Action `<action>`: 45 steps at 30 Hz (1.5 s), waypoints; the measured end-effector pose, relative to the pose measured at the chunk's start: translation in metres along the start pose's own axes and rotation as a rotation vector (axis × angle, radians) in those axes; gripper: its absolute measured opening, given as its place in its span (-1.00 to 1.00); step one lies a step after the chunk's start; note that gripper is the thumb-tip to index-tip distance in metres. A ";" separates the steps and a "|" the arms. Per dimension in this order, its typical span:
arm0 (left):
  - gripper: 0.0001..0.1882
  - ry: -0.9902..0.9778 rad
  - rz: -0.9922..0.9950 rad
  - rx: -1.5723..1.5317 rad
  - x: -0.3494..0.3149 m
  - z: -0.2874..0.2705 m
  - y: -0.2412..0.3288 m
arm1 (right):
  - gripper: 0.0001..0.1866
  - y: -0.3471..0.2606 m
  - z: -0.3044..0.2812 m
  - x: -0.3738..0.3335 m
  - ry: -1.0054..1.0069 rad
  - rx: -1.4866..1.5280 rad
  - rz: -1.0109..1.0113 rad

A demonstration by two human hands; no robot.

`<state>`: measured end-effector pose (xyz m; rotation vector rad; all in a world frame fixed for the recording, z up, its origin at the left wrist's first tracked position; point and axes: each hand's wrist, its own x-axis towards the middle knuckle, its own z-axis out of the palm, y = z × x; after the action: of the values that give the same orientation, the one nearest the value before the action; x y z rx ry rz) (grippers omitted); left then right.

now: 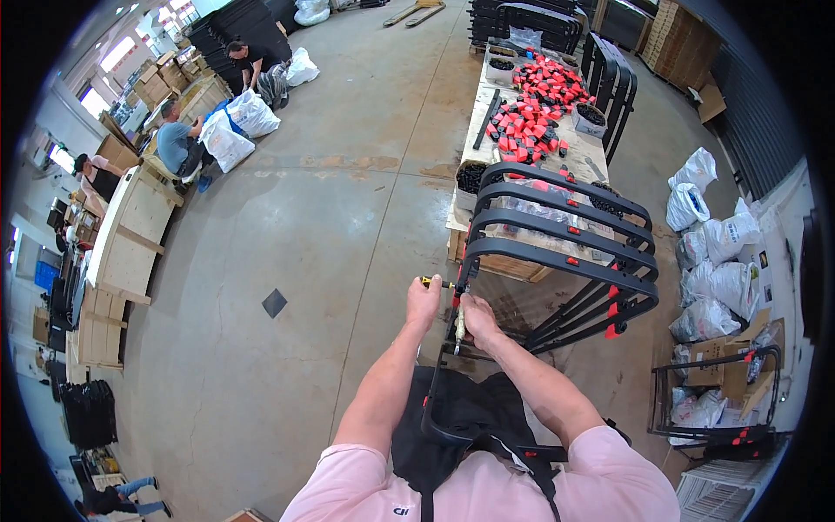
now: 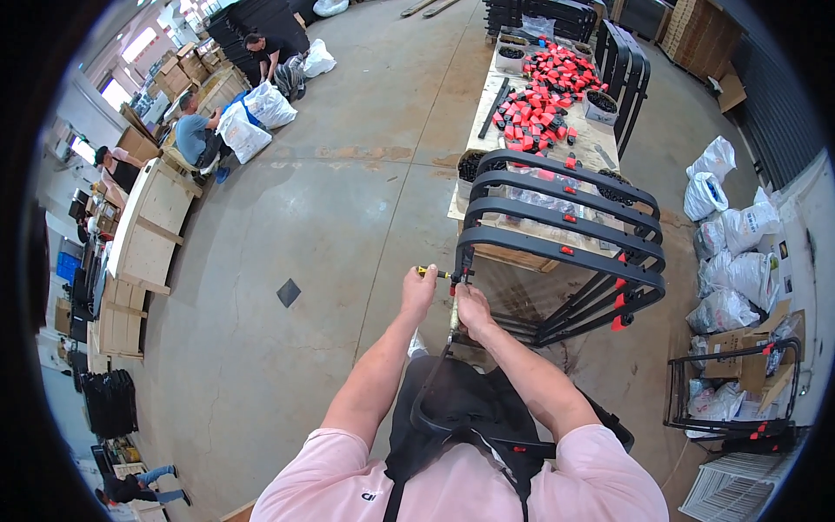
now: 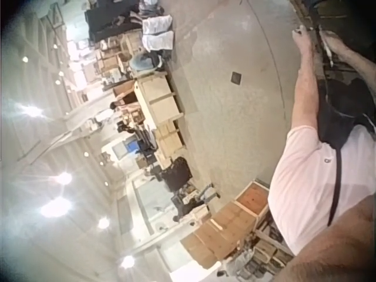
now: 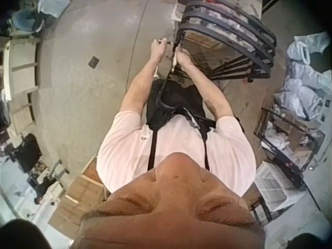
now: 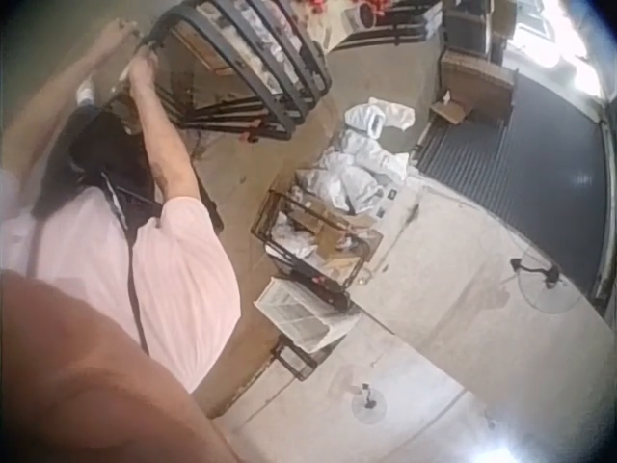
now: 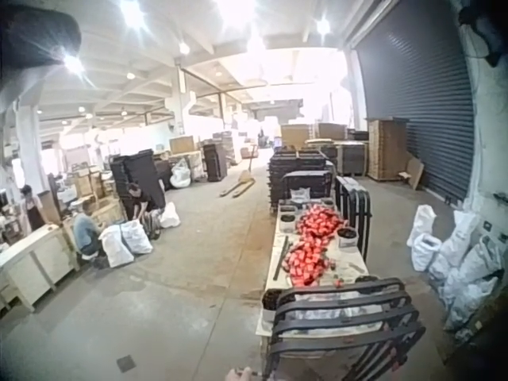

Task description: Assembling a metal trolley by attaching components and tightening bolts with a wrench.

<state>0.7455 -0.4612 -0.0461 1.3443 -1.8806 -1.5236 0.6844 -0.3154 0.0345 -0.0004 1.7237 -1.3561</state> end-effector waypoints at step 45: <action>-0.62 0.041 0.193 0.027 -0.010 -0.002 0.000 | -0.55 0.004 -0.009 0.003 -0.017 -0.192 -0.017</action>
<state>0.7519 -0.4537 -0.0426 1.1584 -1.9493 -1.3701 0.6789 -0.3086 0.0290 -0.1349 1.8364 -1.1948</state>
